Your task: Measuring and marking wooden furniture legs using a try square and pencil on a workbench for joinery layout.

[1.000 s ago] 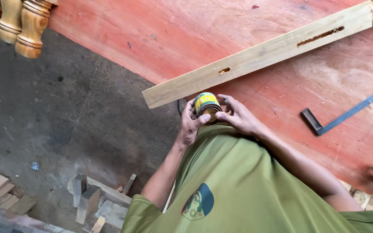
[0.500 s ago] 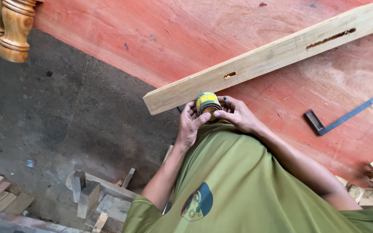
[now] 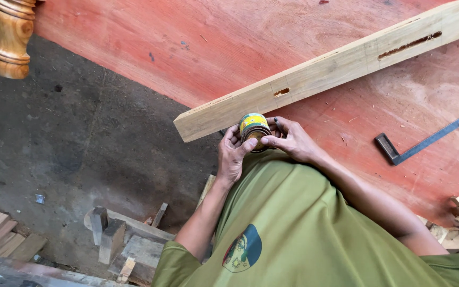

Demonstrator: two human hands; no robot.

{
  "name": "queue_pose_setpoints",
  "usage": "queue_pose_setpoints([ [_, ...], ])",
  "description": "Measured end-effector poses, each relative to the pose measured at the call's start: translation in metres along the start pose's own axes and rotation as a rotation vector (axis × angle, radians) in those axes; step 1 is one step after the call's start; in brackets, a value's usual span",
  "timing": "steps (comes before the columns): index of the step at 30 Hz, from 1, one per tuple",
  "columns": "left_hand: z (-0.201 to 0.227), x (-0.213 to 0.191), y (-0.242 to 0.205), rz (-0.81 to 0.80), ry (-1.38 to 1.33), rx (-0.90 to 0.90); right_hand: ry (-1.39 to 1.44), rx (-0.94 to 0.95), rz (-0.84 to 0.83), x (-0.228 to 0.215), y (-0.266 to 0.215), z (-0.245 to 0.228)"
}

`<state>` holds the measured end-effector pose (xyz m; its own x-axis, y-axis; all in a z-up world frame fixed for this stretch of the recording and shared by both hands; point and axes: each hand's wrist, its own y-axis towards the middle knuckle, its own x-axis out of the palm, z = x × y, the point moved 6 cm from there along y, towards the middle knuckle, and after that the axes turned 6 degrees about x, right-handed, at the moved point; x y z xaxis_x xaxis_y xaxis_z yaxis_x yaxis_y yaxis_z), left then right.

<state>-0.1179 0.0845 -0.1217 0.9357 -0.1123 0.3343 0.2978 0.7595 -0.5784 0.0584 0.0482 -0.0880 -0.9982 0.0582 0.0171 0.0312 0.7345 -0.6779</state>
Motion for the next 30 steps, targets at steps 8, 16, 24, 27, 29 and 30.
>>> queue_pose_setpoints([
  [8,-0.001,0.004,-0.002,0.015,-0.004,0.009,-0.008,0.001,0.037,-0.004,0.001,0.006],
  [16,-0.006,0.002,-0.002,0.034,-0.014,0.008,-0.032,-0.017,0.046,-0.003,0.0,0.0],
  [24,-0.009,0.0,-0.001,0.038,-0.02,0.005,-0.047,-0.01,0.054,-0.003,-0.001,-0.006],
  [27,-0.009,0.001,-0.002,0.039,-0.02,0.004,-0.052,-0.011,0.054,-0.002,-0.002,-0.006],
  [29,-0.009,0.001,-0.002,0.042,-0.018,0.004,-0.054,-0.013,0.054,-0.003,-0.001,-0.005],
  [30,-0.01,0.001,-0.001,0.041,-0.02,0.005,-0.057,-0.009,0.053,-0.004,0.0,-0.003],
])
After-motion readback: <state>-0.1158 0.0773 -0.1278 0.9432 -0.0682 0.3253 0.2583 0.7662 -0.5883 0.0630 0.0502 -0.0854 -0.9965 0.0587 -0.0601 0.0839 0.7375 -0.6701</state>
